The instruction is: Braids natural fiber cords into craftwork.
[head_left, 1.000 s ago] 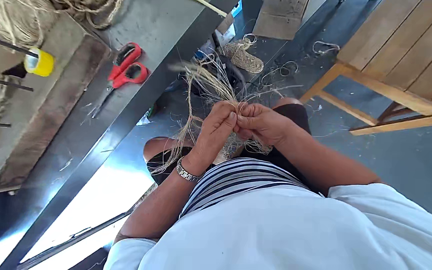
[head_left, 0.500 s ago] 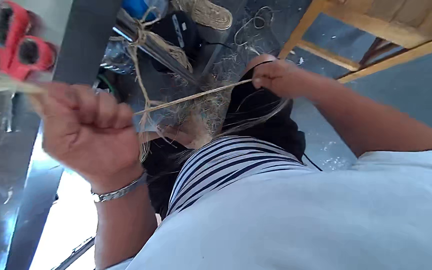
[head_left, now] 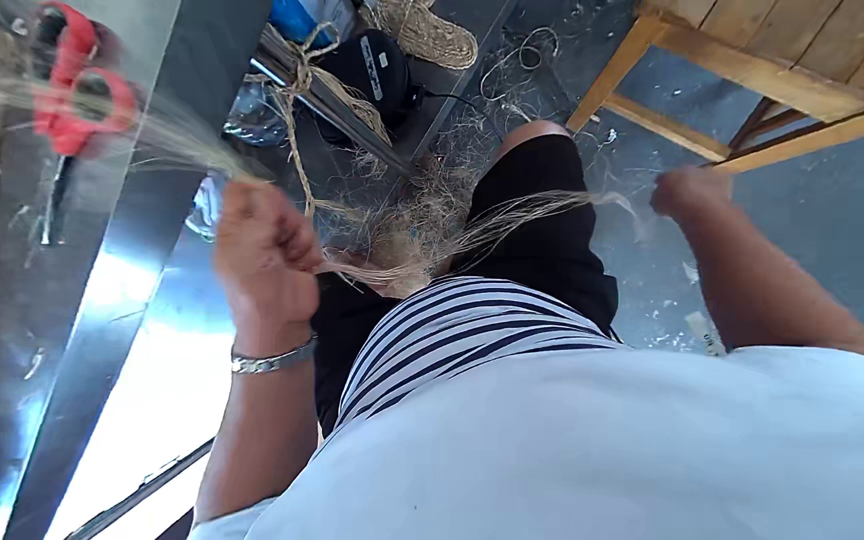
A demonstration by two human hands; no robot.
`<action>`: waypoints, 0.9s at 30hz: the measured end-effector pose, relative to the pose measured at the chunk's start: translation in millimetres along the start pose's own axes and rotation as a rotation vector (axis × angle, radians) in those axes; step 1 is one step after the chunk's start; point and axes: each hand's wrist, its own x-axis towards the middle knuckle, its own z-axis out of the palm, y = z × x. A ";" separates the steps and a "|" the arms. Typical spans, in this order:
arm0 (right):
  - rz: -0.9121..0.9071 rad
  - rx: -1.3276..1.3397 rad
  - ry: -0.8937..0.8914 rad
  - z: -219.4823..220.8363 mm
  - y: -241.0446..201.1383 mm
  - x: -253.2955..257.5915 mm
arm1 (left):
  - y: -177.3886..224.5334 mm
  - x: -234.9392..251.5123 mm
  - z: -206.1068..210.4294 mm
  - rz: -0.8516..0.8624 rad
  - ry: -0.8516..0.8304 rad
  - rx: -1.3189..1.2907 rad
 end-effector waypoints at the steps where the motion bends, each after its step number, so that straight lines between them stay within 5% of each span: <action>1: -0.145 0.086 0.117 -14.7 -16.3 -7.2 | -5.1 0.2 10.7 -0.035 -0.040 0.023; 5: -0.822 0.634 0.321 -79.7 -120.4 -67.5 | -17.2 4.3 50.8 -0.125 -0.166 0.018; 9: -1.364 1.036 -0.118 -80.2 -213.8 -131.4 | -16.8 0.2 67.9 -0.172 -0.276 0.068; 13: -1.350 1.332 -0.406 -62.6 -249.0 -141.8 | -15.8 1.5 62.3 -0.243 -0.248 0.073; 19: -1.300 1.435 -0.310 -56.0 -252.5 -134.4 | -26.3 -0.8 52.7 -0.221 -0.370 -0.038; 27: -1.066 1.420 -0.337 -76.2 -240.7 -133.2 | -46.5 2.3 51.0 -0.272 -0.306 -0.090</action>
